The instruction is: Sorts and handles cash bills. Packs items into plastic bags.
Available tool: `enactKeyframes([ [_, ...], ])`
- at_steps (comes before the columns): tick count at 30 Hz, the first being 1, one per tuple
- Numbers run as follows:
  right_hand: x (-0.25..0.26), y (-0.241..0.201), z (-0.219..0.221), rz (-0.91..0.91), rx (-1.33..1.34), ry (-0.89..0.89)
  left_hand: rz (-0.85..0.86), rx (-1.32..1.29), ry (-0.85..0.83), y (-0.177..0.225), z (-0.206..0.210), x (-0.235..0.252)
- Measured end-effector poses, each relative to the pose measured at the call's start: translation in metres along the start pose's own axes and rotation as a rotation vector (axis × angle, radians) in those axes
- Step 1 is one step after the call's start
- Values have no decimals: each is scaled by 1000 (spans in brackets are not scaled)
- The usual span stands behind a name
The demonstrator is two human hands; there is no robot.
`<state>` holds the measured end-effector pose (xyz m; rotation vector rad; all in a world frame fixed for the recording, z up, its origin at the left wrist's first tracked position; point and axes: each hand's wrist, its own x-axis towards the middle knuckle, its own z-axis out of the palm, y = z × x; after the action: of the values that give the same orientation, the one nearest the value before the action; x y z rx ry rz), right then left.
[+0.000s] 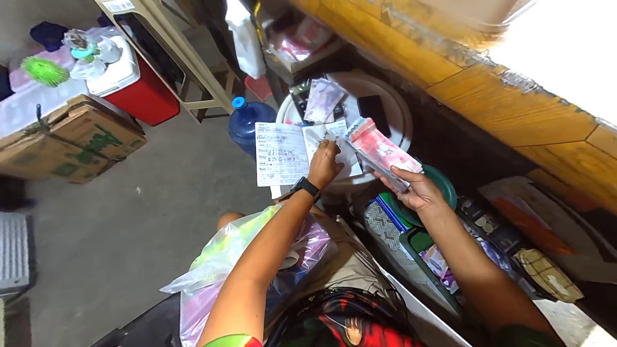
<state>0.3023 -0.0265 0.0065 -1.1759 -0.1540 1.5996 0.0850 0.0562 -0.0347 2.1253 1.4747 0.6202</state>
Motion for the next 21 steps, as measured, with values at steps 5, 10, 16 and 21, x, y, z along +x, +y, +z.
enactKeyframes([
  [5, 28, 24, -7, -116, -216, 3, -78, -139, 91, 2, 1, -4],
  [10, 33, 39, -21, -458, -616, -102, -50, -188, 146, 0, 4, -14],
  [16, 20, 46, -8, -928, -1078, -110, -37, -220, 300, 10, 4, -14],
  [21, 18, 51, -5, -1148, -1220, -201, 30, -52, 402, 12, 0, -12],
])
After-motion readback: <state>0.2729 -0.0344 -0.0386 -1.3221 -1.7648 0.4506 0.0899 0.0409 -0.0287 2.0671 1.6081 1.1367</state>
